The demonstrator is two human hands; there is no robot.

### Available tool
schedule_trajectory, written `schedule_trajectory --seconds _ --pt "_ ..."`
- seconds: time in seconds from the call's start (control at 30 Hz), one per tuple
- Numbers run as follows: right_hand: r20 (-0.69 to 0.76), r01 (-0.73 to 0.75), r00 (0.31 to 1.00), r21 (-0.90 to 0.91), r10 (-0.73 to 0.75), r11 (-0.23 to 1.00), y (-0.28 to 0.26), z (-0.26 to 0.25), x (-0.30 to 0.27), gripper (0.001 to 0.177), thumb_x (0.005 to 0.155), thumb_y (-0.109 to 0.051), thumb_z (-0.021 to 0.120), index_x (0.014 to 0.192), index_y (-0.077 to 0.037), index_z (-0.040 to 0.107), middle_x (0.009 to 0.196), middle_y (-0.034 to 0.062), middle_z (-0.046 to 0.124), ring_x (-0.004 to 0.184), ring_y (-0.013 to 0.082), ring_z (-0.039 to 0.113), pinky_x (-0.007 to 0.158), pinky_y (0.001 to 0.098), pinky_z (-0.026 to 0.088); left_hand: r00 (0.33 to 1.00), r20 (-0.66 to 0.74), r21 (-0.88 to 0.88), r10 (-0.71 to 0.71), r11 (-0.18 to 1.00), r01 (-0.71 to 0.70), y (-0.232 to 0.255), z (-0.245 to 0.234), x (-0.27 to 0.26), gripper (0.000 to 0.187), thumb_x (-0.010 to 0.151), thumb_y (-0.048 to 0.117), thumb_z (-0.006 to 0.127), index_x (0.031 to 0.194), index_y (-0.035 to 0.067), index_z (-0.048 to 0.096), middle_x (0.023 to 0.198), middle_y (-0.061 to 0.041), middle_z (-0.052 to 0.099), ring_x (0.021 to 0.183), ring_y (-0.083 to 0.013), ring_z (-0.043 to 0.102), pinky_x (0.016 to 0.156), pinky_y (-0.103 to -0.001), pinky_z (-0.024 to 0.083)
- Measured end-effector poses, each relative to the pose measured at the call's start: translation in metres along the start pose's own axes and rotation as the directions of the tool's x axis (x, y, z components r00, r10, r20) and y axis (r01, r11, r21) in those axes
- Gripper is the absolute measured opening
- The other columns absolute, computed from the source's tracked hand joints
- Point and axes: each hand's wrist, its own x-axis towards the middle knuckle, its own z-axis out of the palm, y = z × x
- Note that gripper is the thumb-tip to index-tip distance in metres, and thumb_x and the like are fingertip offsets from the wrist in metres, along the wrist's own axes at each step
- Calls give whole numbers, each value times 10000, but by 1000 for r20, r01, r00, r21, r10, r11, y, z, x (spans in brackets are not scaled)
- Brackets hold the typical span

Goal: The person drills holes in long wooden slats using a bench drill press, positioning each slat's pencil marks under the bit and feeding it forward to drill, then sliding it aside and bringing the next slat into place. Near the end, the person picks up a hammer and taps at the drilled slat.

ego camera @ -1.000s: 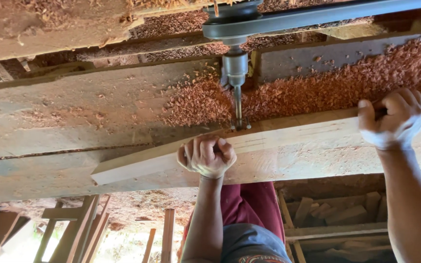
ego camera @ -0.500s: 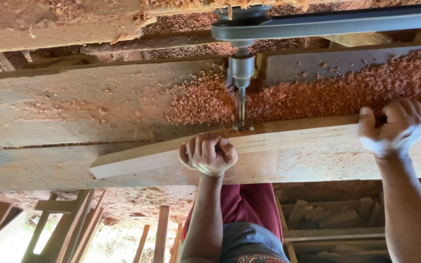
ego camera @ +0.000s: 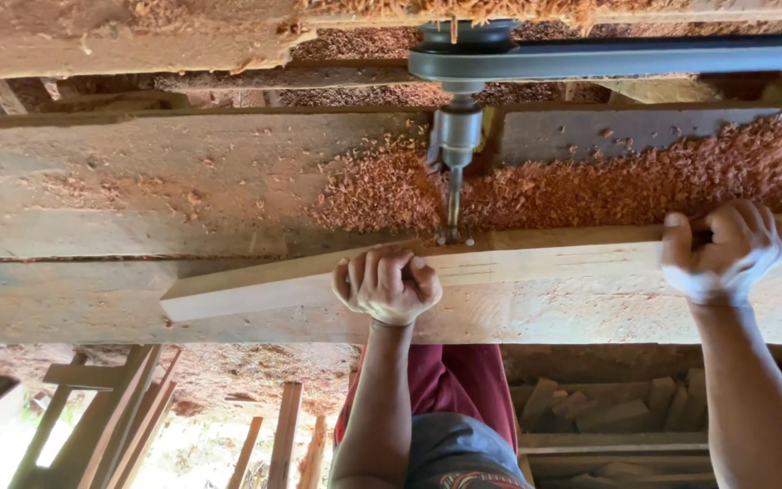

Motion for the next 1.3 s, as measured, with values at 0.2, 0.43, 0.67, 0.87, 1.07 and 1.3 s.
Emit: schedule_trajectory --seconds 0.2,0.43,0.67,0.87,1.07,1.3 --pt "-15 5 1000 0 -5 1000 -2 -1 3 507 1015 -359 627 620 -193 356 572 -6 351 530 163 308 540 348 258 1000 -27 -11 -9 1000 9 2 2 3 138 911 288 543 791 221 562 743 52 647 690 -172 616 969 -394 393" --pt "-31 -10 999 49 11 999 1 4 3 480 1010 -348 605 636 -210 338 586 -15 320 497 156 278 502 334 240 997 -76 -12 15 1000 -16 -9 14 -8 172 917 326 517 789 228 576 693 46 623 644 -142 595 966 -384 394" --pt "-37 -4 999 15 4 1000 -3 1 3 466 1007 -348 614 647 -200 358 603 -3 345 505 164 292 512 347 242 997 -78 -37 5 999 -8 -5 8 -2 176 932 318 519 800 222 584 709 38 647 664 -148 612 992 -390 384" --pt "-18 -16 1000 27 16 1000 -10 -5 8 496 1017 -270 637 613 -182 365 574 6 383 527 165 322 534 344 258 998 -64 -50 7 999 -10 -5 6 1 147 912 301 539 806 212 588 722 22 656 682 -178 629 1022 -399 379" --pt "-24 -36 999 37 36 999 -10 -4 7 431 956 -213 638 629 -184 359 594 16 366 493 172 285 496 345 241 998 -70 -73 3 997 -9 -7 6 2 160 919 316 554 815 207 607 726 22 659 708 -177 644 1029 -404 378" --pt "-55 -20 998 59 23 998 -11 -2 6 425 1003 -252 618 663 -182 373 584 12 397 522 159 304 522 343 265 998 -62 -77 8 997 -12 -8 6 6 162 931 312 548 829 201 607 749 16 670 721 -186 642 1033 -405 371"
